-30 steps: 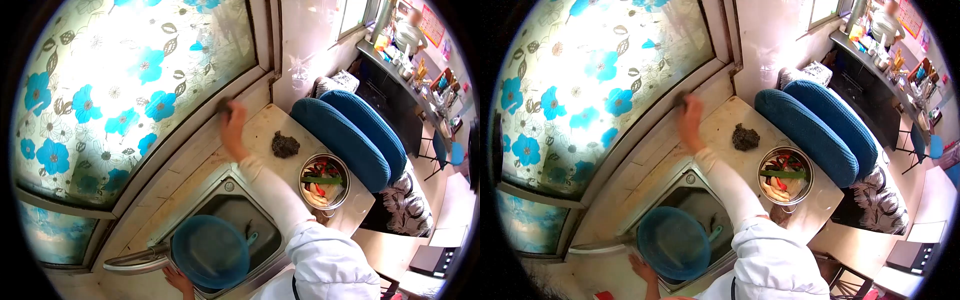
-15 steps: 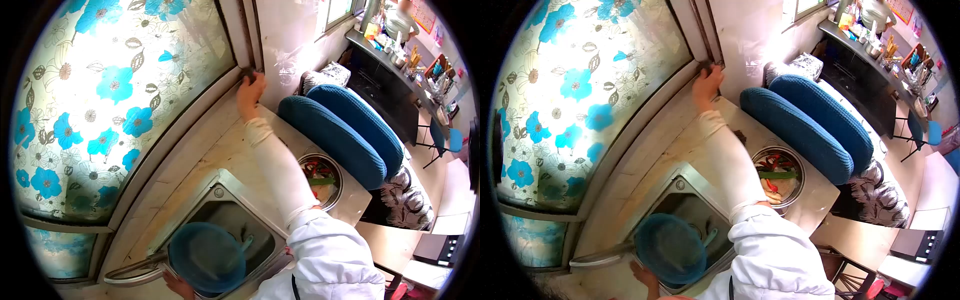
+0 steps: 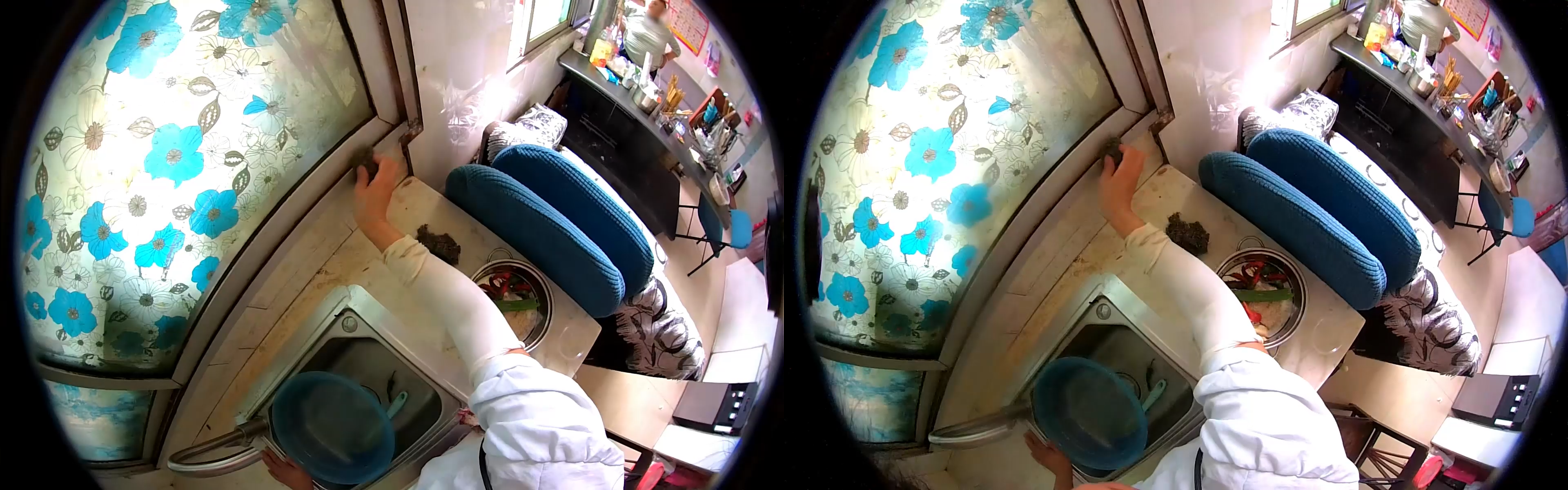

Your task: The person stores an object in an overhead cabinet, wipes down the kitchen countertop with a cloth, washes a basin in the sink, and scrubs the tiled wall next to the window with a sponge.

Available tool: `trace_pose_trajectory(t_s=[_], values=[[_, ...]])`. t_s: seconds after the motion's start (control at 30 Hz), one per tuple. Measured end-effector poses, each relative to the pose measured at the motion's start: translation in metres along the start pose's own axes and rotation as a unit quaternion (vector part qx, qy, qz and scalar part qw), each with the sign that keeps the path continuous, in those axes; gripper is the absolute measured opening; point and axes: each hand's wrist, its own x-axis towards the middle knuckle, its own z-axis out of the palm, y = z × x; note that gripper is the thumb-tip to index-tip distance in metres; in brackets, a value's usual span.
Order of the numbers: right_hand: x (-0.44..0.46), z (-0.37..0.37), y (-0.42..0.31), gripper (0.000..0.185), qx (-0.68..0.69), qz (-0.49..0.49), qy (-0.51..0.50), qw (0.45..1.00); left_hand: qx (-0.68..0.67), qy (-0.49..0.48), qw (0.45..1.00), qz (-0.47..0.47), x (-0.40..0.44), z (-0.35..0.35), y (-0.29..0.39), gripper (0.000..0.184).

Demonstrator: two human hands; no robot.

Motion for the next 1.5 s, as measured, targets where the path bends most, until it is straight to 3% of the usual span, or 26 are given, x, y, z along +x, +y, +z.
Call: trace_pose_trajectory(t_s=[0.1, 0.17, 0.27, 0.33, 0.47, 0.53, 0.67, 0.73, 0.8, 0.87, 0.93, 1.0, 1.17, 1.23, 1.33, 1.4, 1.47, 1.5], values=[[0.016, -0.001, 0.009, 0.024, 0.021, 0.007, -0.025, 0.999, -0.029, 0.02, 0.999, 0.023, 0.006, 0.01, -0.017, 0.056], [0.061, -0.004, 0.017, 0.02, 0.099, 0.184, 0.017, 0.978, -0.023, 0.011, 1.0, 0.009, -0.002, -0.014, 0.011, 0.054], [0.028, 0.007, 0.003, 0.019, 0.08, 0.18, 0.055, 0.979, -0.048, 0.052, 0.996, 0.053, -0.001, -0.005, 0.005, 0.054], [-0.026, 0.005, -0.001, 0.018, 0.108, 0.177, -0.016, 0.978, -0.053, 0.039, 0.997, 0.044, -0.002, -0.016, 0.014, 0.054], [-0.03, 0.009, 0.041, 0.02, 0.036, 0.168, -0.001, 0.985, -0.037, 0.014, 0.999, 0.013, 0.004, 0.004, -0.008, 0.056], [0.006, 0.006, 0.081, 0.022, 0.055, 0.292, 0.008, 0.955, -0.012, -0.003, 1.0, 0.002, 0.0, -0.002, -0.001, 0.056], [0.008, 0.015, 0.055, 0.023, 0.079, 0.349, 0.021, 0.934, -0.01, 0.011, 1.0, 0.01, 0.002, -0.005, 0.005, 0.058], [0.007, 0.018, 0.042, 0.022, 0.119, 0.229, 0.062, 0.964, -0.005, 0.02, 1.0, 0.016, 0.006, 0.01, -0.003, 0.058], [0.004, 0.005, 0.05, 0.022, 0.082, 0.209, 0.068, 0.972, 0.0, 0.024, 0.999, 0.03, 0.003, 0.01, -0.017, 0.057], [0.005, -0.003, 0.081, 0.021, -0.08, 0.216, -0.008, 0.973, -0.034, 0.044, 0.996, 0.064, 0.005, 0.001, -0.005, 0.057], [0.005, -0.006, 0.088, 0.021, -0.137, 0.159, -0.015, 0.978, -0.019, 0.044, 0.998, 0.048, 0.005, 0.01, -0.005, 0.056], [0.006, -0.016, 0.095, 0.017, -0.296, 0.05, -0.122, 0.946, 0.004, 0.037, 0.999, 0.037, 0.005, 0.011, -0.013, 0.055], [-0.04, -0.015, 0.069, 0.009, -0.364, 0.038, -0.22, 0.904, 0.088, 0.008, 0.996, -0.006, 0.003, 0.029, -0.018, 0.051], [-0.097, -0.011, 0.068, 0.015, -0.367, -0.067, -0.285, 0.883, 0.068, -0.002, 0.998, -0.002, 0.003, 0.02, -0.015, 0.05], [-0.106, -0.022, 0.044, 0.018, -0.304, -0.107, -0.367, 0.873, 0.052, -0.002, 0.999, 0.002, 0.002, 0.016, -0.008, 0.05], [-0.082, -0.009, 0.088, 0.011, -0.411, -0.11, -0.214, 0.879, 0.057, 0.007, 0.998, -0.004, 0.001, 0.005, -0.005, 0.049], [-0.026, -0.023, 0.096, 0.009, -0.279, 0.043, -0.21, 0.936, 0.04, -0.031, 0.998, -0.028, 0.003, -0.011, 0.009, 0.048], [-0.025, -0.023, 0.087, 0.009, -0.278, 0.04, -0.214, 0.936, 0.038, -0.033, 0.998, -0.033, 0.002, -0.007, 0.004, 0.048]])
